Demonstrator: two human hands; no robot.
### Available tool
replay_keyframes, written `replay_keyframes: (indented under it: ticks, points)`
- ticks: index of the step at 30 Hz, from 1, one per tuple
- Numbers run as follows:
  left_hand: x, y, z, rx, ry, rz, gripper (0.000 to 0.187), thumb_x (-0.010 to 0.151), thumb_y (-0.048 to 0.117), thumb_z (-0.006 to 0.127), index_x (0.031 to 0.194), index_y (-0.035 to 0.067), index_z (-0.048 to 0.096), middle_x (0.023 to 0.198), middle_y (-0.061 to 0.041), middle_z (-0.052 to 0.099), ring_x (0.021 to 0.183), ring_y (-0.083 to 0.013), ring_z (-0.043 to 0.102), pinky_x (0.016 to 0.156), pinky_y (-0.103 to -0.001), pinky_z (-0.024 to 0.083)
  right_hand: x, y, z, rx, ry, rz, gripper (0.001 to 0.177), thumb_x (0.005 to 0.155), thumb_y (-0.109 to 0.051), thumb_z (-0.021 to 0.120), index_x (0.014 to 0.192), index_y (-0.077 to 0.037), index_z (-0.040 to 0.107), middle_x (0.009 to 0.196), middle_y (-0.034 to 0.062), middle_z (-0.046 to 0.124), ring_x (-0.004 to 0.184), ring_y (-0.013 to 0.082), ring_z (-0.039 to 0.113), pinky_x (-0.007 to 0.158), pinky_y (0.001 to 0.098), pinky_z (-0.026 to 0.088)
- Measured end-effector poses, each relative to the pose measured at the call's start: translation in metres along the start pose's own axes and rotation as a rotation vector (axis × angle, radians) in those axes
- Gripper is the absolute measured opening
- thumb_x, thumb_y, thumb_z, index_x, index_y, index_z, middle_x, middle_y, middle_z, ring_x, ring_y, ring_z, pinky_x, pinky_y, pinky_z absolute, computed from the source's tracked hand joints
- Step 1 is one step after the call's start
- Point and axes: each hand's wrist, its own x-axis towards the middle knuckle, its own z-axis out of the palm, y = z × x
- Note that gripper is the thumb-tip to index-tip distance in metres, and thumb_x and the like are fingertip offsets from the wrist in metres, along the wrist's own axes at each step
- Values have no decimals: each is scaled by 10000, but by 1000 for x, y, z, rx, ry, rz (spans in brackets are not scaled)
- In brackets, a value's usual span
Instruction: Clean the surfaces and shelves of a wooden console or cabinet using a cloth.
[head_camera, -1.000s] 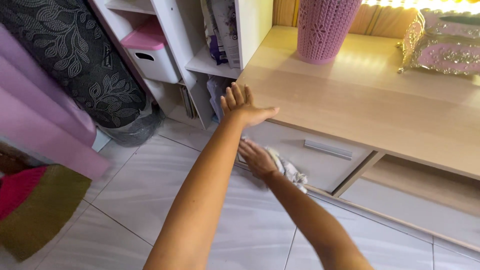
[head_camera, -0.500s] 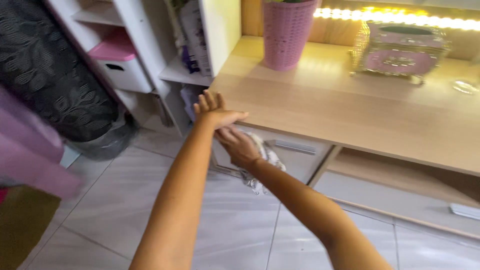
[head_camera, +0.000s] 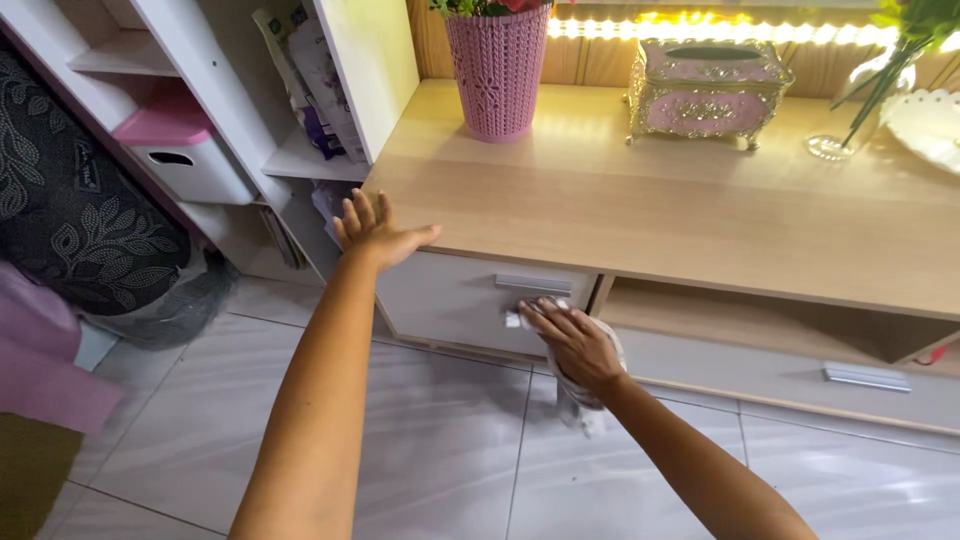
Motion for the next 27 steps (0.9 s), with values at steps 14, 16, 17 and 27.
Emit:
replay_keyframes:
  ticks: [14, 16, 17, 27]
  points:
    - [-1, -3, 6, 31, 41, 25, 1255, 762, 825, 547, 1647, 128, -7, 1695, -198, -191, 1565, -338, -226, 1227, -526, -149, -43, 15, 28, -128, -184, 118, 684, 987, -237, 510, 1608, -207, 225, 1690, -17, 118, 1478, 190, 315, 1158, 437, 326]
    - [-1, -3, 6, 37, 43, 21, 1256, 763, 826, 544, 1647, 125, -8, 1693, -207, -195, 1562, -349, -225, 1221, -536, -149, -54, 5, 61, -163, -341, 25, 697, 995, -236, 486, 1623, -189, 187, 1693, 54, 135, 1483, 218, 307, 1188, 394, 313]
    - [-2, -3, 5, 29, 46, 22, 1261, 760, 827, 549, 1647, 122, -5, 1695, -207, -195, 1562, -348, -226, 1223, -535, -151, -66, -2, 83, -181, -278, -54, 716, 984, -194, 499, 1625, -209, 181, 1689, 18, 158, 1484, 162, 296, 1192, 352, 301]
    - [0, 2, -3, 20, -10, -15, 1306, 742, 821, 584, 1647, 136, -62, 1683, -190, -256, 1546, -349, -281, 1212, -550, -178, -41, -42, 82, -89, -327, -206, 765, 934, -176, 506, 1623, -117, 177, 1696, 23, 181, 1517, 128, 221, 1184, 330, 241]
